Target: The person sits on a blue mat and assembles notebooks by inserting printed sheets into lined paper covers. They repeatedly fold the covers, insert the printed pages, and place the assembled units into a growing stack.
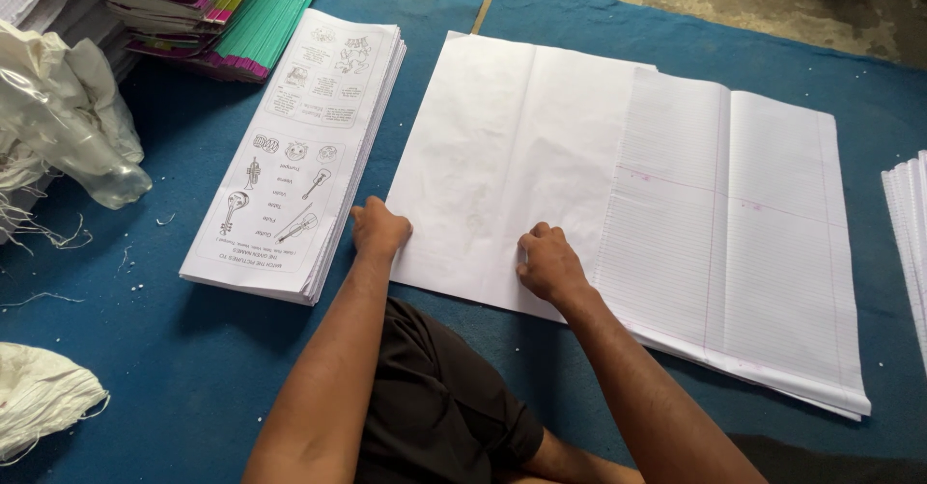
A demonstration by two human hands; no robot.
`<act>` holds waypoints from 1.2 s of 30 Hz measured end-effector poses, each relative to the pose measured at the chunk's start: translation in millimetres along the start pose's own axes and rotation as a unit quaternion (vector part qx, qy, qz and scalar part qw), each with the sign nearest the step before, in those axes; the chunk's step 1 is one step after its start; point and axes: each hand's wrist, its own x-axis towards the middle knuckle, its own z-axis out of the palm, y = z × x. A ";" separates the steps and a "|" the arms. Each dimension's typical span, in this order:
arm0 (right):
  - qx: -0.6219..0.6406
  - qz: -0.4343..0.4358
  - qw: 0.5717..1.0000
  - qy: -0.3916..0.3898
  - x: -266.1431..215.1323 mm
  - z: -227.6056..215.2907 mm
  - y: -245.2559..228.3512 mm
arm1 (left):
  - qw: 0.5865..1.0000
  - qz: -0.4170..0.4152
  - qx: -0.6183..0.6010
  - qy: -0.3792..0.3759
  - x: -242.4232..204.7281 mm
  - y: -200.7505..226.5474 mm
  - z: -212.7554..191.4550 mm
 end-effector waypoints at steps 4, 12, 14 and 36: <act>0.000 0.005 1.000 -0.006 0.0 0.7 -1.0 | 1.000 0.016 0.014 -0.017 2.1 -0.5 0.2; 0.001 0.004 1.000 -0.004 -0.8 1.9 0.7 | 0.997 -0.029 0.068 -0.019 -15.6 16.4 -10.0; -0.001 0.002 1.000 -0.004 0.3 1.5 -0.3 | 0.997 -0.024 0.074 -0.011 -15.6 17.3 -10.5; 0.243 -0.033 0.968 0.048 23.1 -15.6 -18.6 | 0.869 0.052 -0.367 -0.328 -39.4 37.0 -21.7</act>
